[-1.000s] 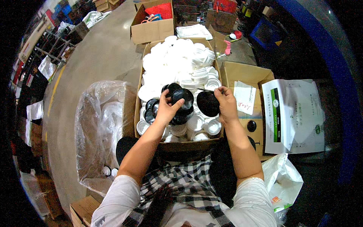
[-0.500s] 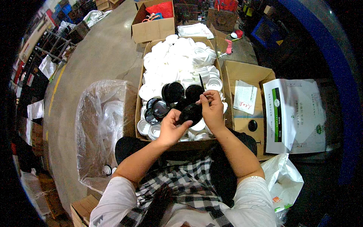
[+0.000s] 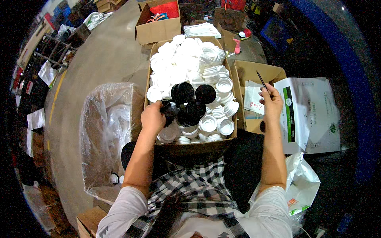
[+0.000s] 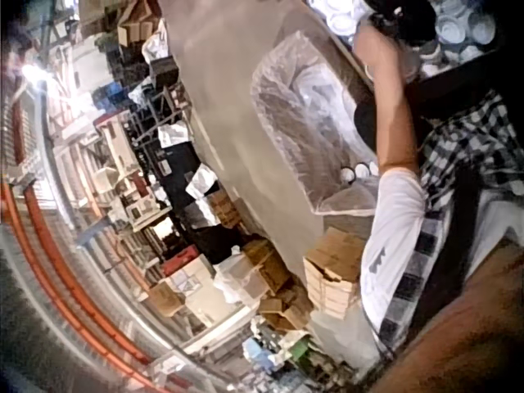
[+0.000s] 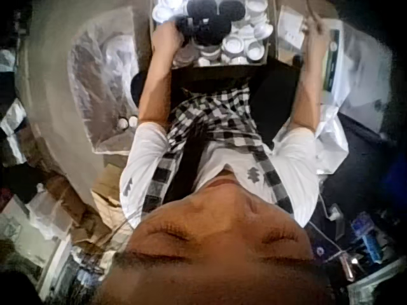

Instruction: The person sits on the floor and repeatedly picks up white plastic containers and black lids, then presses the lids onto the containers. The assembled units are placed into a plastic-lined bin to the left.

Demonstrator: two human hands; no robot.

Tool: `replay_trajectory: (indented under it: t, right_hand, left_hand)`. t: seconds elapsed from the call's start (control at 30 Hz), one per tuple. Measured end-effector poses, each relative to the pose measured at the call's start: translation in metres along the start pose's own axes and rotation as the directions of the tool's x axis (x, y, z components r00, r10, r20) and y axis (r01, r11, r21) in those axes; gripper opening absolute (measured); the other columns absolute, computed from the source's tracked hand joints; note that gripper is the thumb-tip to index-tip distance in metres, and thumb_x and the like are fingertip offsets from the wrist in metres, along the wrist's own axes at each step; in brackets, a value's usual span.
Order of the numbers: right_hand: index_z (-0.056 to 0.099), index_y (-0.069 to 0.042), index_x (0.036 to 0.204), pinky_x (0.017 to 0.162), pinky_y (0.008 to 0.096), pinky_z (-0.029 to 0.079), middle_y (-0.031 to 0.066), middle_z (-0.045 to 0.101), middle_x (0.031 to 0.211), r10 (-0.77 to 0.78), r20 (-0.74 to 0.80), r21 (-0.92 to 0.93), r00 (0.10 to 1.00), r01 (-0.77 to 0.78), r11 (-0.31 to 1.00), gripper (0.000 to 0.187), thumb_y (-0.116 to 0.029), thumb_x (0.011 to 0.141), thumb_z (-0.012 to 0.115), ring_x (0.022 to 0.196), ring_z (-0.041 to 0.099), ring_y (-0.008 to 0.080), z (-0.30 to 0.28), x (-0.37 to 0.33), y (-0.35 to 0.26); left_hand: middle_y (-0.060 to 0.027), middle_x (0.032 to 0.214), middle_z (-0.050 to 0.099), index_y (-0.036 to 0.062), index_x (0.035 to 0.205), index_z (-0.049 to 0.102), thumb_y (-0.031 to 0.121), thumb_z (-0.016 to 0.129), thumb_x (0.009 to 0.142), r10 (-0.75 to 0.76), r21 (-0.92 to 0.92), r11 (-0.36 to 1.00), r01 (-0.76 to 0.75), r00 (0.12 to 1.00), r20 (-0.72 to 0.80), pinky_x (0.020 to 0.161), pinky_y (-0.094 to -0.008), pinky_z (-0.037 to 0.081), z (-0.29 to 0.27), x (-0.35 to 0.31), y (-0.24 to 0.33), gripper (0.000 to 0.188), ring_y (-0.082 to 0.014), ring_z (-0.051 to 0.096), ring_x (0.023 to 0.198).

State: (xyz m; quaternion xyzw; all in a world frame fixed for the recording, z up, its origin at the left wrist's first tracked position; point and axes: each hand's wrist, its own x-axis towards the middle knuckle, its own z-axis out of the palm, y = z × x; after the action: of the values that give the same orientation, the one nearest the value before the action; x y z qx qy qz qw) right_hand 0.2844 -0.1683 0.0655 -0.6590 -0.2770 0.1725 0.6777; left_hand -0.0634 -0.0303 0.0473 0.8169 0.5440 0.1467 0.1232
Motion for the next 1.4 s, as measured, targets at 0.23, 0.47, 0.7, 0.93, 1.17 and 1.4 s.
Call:
replay_trajectory:
  t: [0.23, 0.47, 0.7, 0.93, 1.17, 1.4]
  right_hand:
    - [0.058, -0.006, 0.114, 0.074, 0.0237, 0.045, 0.0054, 0.062, 0.101, -0.112, 0.08, -0.622, 0.99, 0.137, 0.771, 0.028, -0.009, 0.087, 0.051, 0.09, 0.057, 0.0116, -0.183, -0.016, -0.066]
    - [0.061, -0.002, 0.101, 0.081, 0.0391, 0.046, 0.02, 0.06, 0.101, 0.164, -0.49, -0.834, 0.856, -0.406, -0.373, 0.026, -0.013, 0.079, 0.052, 0.094, 0.057, 0.0344, -0.336, -0.132, -0.105]
    - [0.063, -0.003, 0.097, 0.073, 0.0412, 0.047, 0.0177, 0.062, 0.089, 0.211, -0.112, -0.99, 0.971, -0.129, 0.066, 0.031, -0.025, 0.076, 0.06, 0.084, 0.06, 0.0318, -0.269, -0.079, -0.084]
    - [0.06, 0.003, 0.1, 0.064, 0.0324, 0.048, 0.0197, 0.063, 0.082, 0.291, 0.281, -0.815, 0.915, 0.067, 0.575, 0.044, -0.032, 0.073, 0.065, 0.074, 0.062, 0.0245, -0.205, 0.082, 0.129]
    - [0.027, -0.006, 0.137, 0.102, 0.047, 0.027, 0.0196, 0.019, 0.143, 0.998, -0.016, -0.595, 0.068, -0.803, 0.045, 0.091, -0.057, 0.071, 0.062, 0.131, 0.023, 0.0313, -0.243, -0.035, 0.399]
    - [0.039, 0.004, 0.128, 0.097, 0.0461, 0.035, 0.0212, 0.042, 0.13, 0.903, -0.368, -0.436, 0.222, -0.899, 0.043, 0.113, -0.08, 0.053, 0.056, 0.118, 0.042, 0.0343, -0.222, -0.097, 0.453]
  left_hand:
    - [-0.017, 0.105, 0.056, 0.0023, 0.095, 0.06, 0.015, 0.072, 0.06, 0.299, -0.046, 0.954, -0.295, 0.936, 0.188, 0.084, -0.0422, 0.042, 0.056, 0.006, -0.031, 0.039, -0.0353, 0.051, 0.099]
    - [-0.0206, 0.115, 0.053, -0.0004, 0.103, 0.058, 0.012, 0.069, 0.069, 0.383, -0.197, 0.901, -0.386, 0.922, -0.053, 0.093, -0.041, 0.037, 0.034, 0.001, 0.017, 0.037, -0.0362, 0.047, 0.11]
    - [-0.0149, 0.099, 0.061, 0.0008, 0.089, 0.06, 0.002, 0.061, 0.075, 0.51, -0.271, 0.796, -0.541, 0.841, -0.181, 0.086, -0.0379, 0.042, 0.054, -0.001, 0.059, 0.014, -0.0318, 0.056, 0.098]
    - [-0.0156, 0.092, 0.062, -0.0001, 0.086, 0.059, -0.006, 0.059, 0.072, 0.641, -0.282, 0.668, -0.688, 0.725, -0.251, 0.081, -0.039, 0.045, 0.069, 0.01, 0.088, 0.015, -0.0327, 0.058, 0.092]
    - [-0.0181, 0.089, 0.063, -0.0046, 0.085, 0.058, -0.006, 0.056, 0.075, 0.553, -0.291, 0.741, -0.605, 0.796, -0.247, 0.079, -0.0395, 0.047, 0.069, 0.014, 0.08, 0.011, -0.0337, 0.06, 0.085]
    - [-0.0195, 0.089, 0.062, -0.0025, 0.089, 0.056, -0.005, 0.055, 0.076, 0.608, -0.33, 0.695, -0.638, 0.767, -0.203, 0.076, -0.0401, 0.047, 0.078, 0.015, 0.087, 0.013, -0.0346, 0.06, 0.085]
